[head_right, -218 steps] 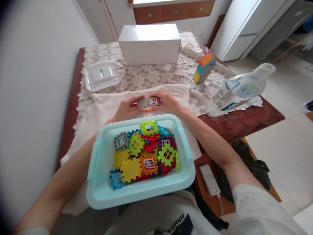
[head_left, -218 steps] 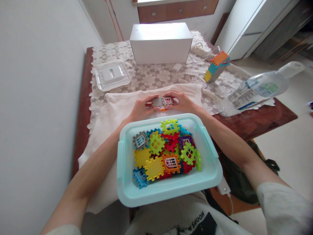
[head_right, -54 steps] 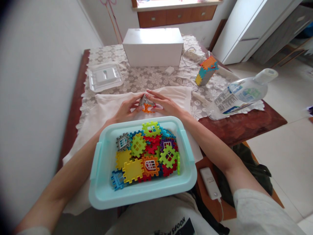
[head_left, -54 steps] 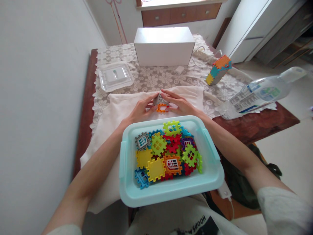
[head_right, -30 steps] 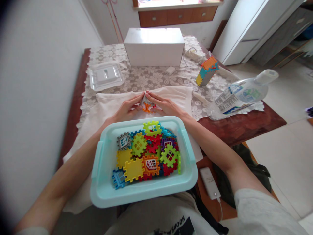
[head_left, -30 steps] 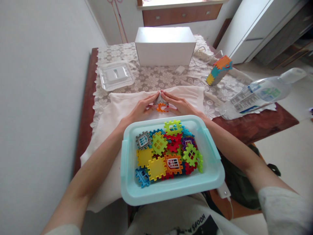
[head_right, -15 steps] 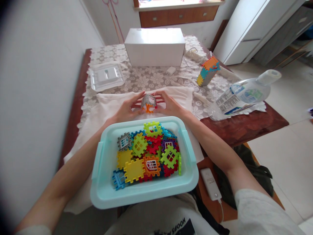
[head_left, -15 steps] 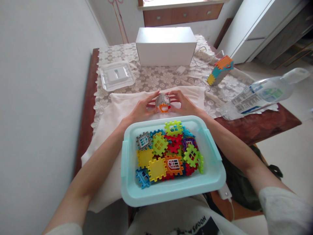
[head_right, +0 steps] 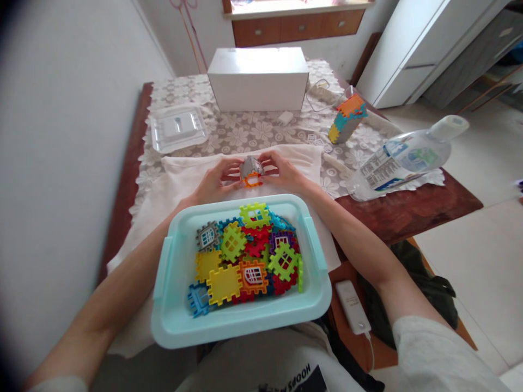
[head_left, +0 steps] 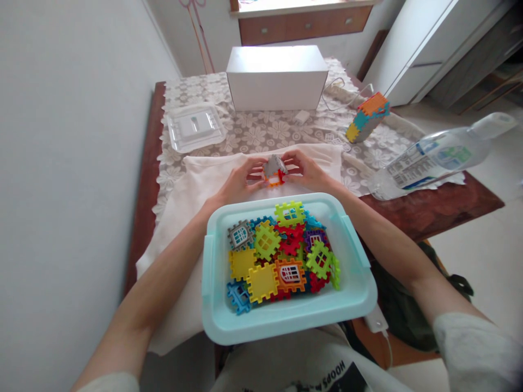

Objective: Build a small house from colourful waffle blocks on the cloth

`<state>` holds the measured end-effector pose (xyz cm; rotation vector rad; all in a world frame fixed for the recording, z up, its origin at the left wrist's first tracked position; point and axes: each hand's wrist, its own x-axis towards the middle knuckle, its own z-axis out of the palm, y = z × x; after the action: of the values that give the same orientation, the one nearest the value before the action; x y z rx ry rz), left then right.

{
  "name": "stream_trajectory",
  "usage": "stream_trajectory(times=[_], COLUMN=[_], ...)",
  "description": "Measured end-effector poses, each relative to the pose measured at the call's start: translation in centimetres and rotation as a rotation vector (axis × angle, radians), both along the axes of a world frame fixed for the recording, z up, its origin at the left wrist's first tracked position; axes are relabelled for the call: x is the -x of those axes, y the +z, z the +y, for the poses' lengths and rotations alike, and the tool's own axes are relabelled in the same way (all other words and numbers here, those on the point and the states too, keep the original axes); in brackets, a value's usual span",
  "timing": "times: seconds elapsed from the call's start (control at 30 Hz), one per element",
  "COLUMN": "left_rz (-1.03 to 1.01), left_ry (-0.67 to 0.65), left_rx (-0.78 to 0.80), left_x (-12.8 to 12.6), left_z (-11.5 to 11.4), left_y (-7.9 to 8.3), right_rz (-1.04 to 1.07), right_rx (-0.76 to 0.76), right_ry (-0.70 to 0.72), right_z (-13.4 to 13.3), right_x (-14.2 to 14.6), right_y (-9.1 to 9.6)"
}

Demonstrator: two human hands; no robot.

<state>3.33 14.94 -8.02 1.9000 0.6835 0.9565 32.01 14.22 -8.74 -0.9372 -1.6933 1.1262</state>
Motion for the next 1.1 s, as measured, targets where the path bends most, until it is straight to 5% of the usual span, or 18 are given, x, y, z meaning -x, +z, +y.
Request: stream_trajectory(times=[0.4,0.8,1.1], left_rz=[0.003,0.055,0.072], left_ry=[0.009,0.058,0.047], left_rx=[-0.043,-0.061,-0.084], left_x=[0.18,0.16,0.10], left_z=[0.21,0.04,-0.32], left_y=[-0.35,-0.06,0.54], right_rz=[-0.044,-0.109,-0.098], right_rx=[-0.045,-0.278,-0.260], right_ry=[0.004,-0.062,-0.055], right_z=[0.21,-0.19,-0.10], right_x=[-0.30,-0.28,0.05], right_y=[-0.18,-0.04,-0.20])
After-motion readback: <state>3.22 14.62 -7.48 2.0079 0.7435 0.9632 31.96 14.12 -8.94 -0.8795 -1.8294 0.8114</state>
